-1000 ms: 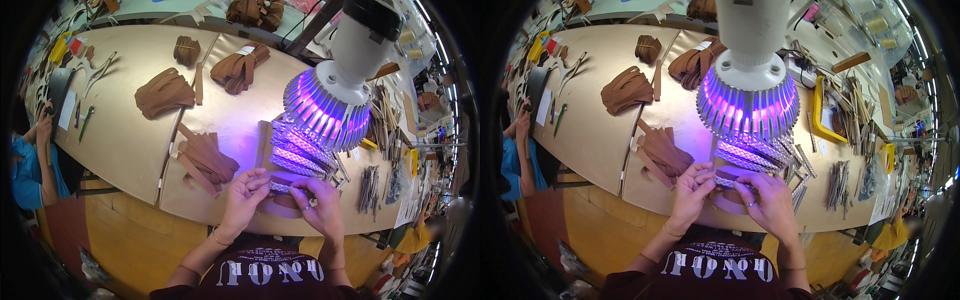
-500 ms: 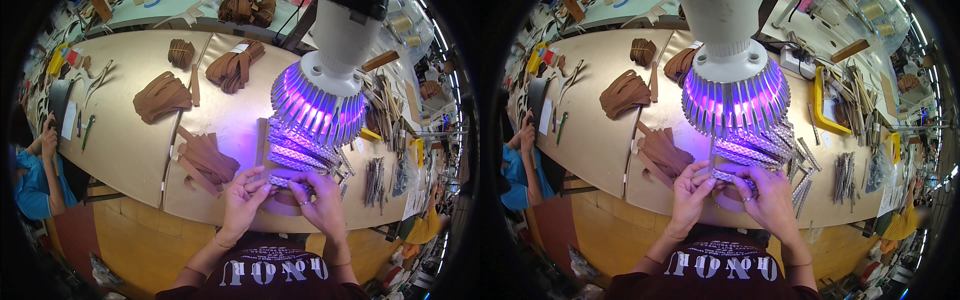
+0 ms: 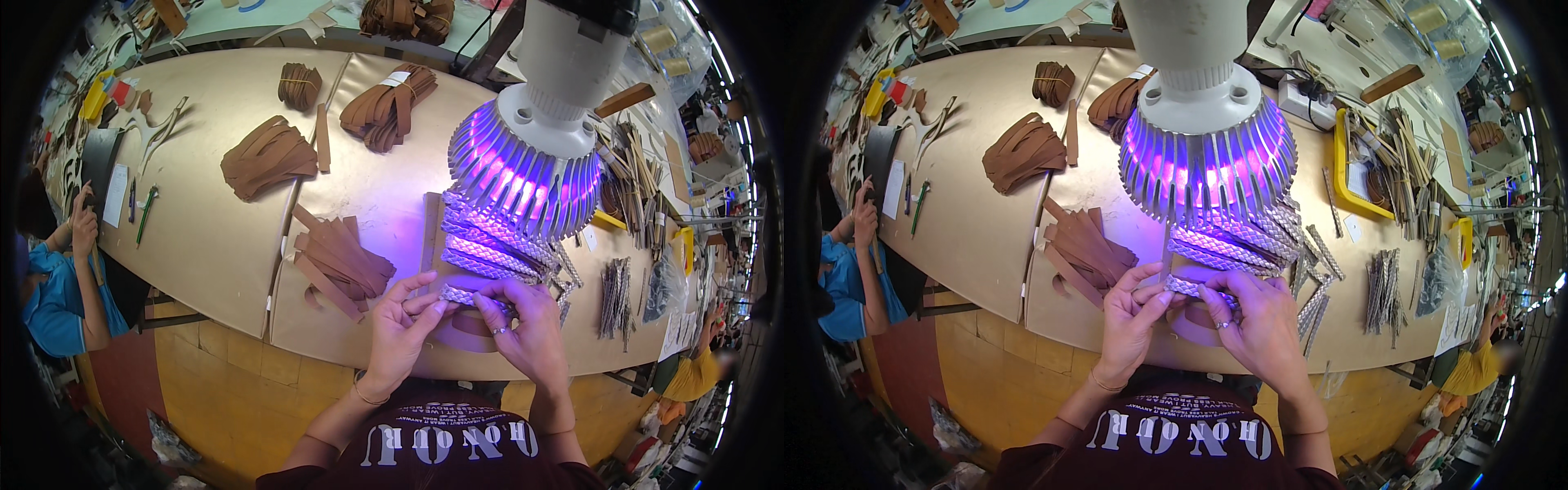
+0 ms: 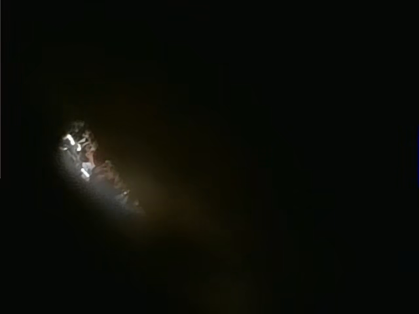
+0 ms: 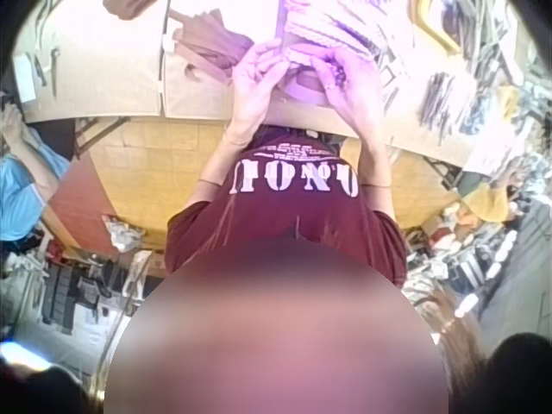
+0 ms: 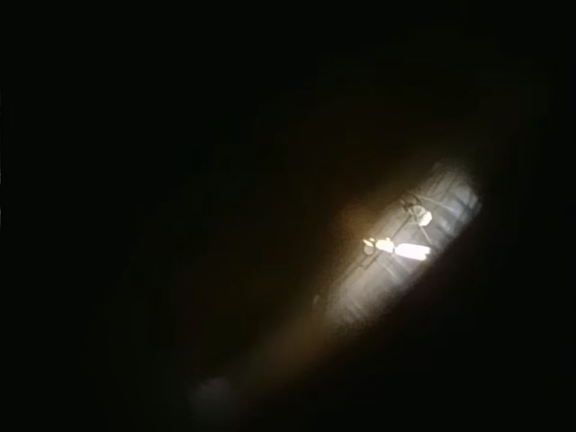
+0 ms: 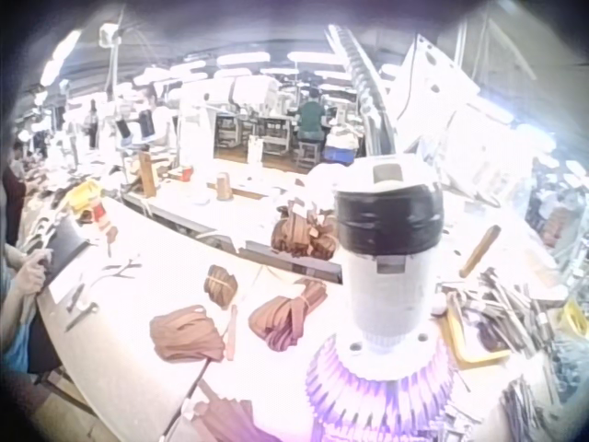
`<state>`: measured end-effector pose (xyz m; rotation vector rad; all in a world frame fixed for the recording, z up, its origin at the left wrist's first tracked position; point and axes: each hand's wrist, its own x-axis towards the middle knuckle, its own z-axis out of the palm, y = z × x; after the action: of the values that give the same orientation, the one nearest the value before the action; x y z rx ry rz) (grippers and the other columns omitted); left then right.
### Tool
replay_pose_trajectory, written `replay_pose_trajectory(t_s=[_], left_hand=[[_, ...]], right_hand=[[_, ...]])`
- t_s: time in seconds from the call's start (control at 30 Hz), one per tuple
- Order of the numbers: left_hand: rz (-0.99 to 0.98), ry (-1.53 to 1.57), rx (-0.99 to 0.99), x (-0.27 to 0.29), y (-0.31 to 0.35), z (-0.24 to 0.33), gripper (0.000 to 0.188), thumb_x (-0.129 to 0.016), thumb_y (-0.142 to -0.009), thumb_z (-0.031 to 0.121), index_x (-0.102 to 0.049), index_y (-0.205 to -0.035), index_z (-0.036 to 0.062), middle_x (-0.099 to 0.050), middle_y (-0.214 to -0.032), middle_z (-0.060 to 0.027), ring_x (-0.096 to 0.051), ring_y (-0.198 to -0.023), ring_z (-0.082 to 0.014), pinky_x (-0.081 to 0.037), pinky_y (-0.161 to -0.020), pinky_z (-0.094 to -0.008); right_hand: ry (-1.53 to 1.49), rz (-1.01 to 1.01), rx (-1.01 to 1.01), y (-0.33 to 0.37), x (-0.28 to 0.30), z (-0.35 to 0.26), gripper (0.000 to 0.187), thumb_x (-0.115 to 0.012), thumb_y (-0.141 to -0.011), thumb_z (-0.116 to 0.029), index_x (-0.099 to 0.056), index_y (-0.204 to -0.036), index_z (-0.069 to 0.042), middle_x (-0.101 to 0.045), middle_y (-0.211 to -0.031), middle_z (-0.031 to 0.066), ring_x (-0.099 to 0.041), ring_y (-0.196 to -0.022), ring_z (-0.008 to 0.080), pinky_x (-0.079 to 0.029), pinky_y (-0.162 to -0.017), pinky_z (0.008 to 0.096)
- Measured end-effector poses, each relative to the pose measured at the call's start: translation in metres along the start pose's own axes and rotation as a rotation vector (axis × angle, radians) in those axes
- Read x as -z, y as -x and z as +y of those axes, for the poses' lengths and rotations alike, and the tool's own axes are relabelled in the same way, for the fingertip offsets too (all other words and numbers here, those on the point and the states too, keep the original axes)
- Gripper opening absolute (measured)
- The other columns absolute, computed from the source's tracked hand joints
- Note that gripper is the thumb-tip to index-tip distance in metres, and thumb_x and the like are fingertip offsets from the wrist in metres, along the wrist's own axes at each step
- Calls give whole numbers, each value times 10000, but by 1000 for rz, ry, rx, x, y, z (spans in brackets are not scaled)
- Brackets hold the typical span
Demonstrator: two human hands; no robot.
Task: The person wraps braided straps around a cardboard form, aligning them in rows. They pick up straps from the table, position them on the form, and adjust the alignment. The person also writes on a small paper label and places it on the table.
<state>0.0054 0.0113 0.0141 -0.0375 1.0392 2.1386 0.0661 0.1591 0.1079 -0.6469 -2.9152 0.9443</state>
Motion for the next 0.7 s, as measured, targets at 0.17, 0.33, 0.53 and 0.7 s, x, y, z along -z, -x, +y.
replay_pose_trajectory(t_s=[0.17, 0.33, 0.53, 0.7], left_hand=[[7, 44, 12, 0, 0, -2, 366, -548, -926, -57, -462, -1282, -36, -684, -1065, -188, -680, -967, -188, -546, -904, -325], [7, 81, 16, 1, 0, -4, 380, -543, -928, -55, -447, -1295, -38, -685, -1053, -196, -680, -973, -198, -547, -896, -325], [-10, 90, 7, 6, -8, -3, 392, -573, -933, -8, -438, -1300, -39, -693, -1023, -189, -685, -937, -193, -546, -871, -305], [37, 35, 71, 7, -13, -7, 410, -620, -921, 19, -450, -1290, -45, -698, -1020, -172, -688, -888, -169, -540, -841, -269]], right_hand=[[-26, -2, -1, 0, 0, 1, 148, -687, -869, -189, -667, -893, -44, -659, -746, 77, -613, -653, 228, -407, -692, 338], [-14, -6, 0, -1, 0, 2, 140, -689, -864, -181, -661, -886, -46, -661, -749, 79, -625, -663, 226, -415, -694, 333], [-39, 42, -8, -3, -7, 4, 134, -702, -844, -159, -651, -861, -36, -651, -707, 90, -623, -612, 221, -445, -633, 332], [-67, 74, -17, -5, -11, 5, 140, -712, -827, -152, -648, -847, -29, -619, -632, 95, -605, -551, 208, -446, -545, 325]])
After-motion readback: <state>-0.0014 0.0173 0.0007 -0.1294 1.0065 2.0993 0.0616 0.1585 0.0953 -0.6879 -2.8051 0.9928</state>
